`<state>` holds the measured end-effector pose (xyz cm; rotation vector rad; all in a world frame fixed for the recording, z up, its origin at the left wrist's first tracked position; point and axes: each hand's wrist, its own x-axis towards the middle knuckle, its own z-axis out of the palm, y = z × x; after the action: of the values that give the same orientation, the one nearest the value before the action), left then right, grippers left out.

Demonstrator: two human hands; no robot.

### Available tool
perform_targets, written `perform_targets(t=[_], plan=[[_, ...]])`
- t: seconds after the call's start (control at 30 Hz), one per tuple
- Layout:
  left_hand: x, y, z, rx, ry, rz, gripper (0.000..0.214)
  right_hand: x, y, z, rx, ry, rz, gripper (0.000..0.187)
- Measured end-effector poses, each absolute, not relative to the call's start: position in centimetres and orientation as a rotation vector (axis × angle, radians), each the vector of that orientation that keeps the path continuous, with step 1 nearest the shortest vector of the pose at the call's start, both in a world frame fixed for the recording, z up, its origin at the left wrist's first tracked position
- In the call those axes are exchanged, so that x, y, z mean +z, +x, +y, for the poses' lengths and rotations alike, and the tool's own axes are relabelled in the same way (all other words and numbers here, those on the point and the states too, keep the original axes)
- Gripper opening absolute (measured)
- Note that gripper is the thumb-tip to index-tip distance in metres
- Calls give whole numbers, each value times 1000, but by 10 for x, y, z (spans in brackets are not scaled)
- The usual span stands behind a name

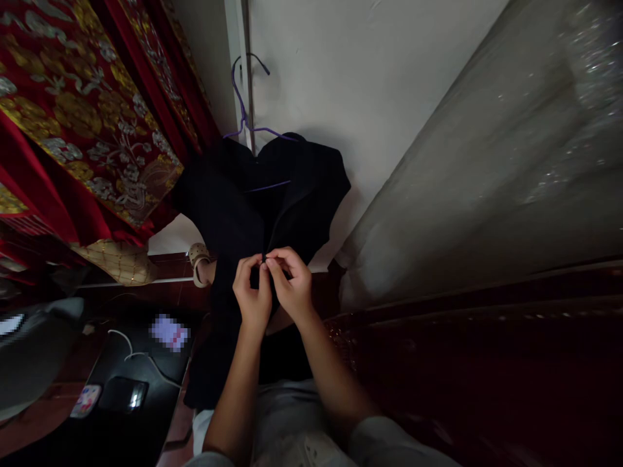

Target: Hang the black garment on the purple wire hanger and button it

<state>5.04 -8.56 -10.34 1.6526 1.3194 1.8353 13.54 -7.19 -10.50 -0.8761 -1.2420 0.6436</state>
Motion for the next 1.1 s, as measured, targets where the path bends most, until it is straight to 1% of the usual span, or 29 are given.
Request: perform_targets(t=[0.1, 0.2, 0.27, 0.43, 0.5, 0.57, 0.67, 0.8, 0.87, 0.9, 1.0, 1.1], plan=[[-108, 46, -81, 1817, 1628, 1360, 16, -104, 133, -62, 591, -875, -1291, 13], [-109, 45, -80, 1808, 1634, 1386, 18, -90, 136, -37, 486, -868, -1400, 17], [-111, 49, -81, 1816, 1638, 1365, 17, -69, 142, -6, 388, -827, -1459, 22], [-129, 64, -88, 1744, 1737, 1284, 14, 6, 159, 96, 170, -749, -1492, 33], [-134, 64, -86, 1671, 1772, 1273, 16, 26, 166, 119, 121, -731, -1564, 33], [-130, 59, -79, 1615, 1801, 1268, 18, 35, 172, 123, 94, -722, -1633, 33], [-96, 44, -56, 1668, 1880, 1231, 20, 34, 179, 106, 76, -721, -1667, 34], [-15, 21, -1, 1877, 2121, 1099, 32, 32, 183, 82, 44, -714, -1674, 31], [21, 13, 30, 1847, 2269, 1026, 34, 33, 183, 77, 31, -716, -1694, 29], [34, 10, 44, 1773, 2325, 1011, 33, 34, 183, 75, 25, -716, -1705, 29], [52, 7, 70, 1610, 2413, 983, 34, 34, 180, 75, 19, -700, -1723, 29], [50, 7, 76, 1620, 2412, 979, 39, 28, 176, 79, 25, -678, -1715, 31]])
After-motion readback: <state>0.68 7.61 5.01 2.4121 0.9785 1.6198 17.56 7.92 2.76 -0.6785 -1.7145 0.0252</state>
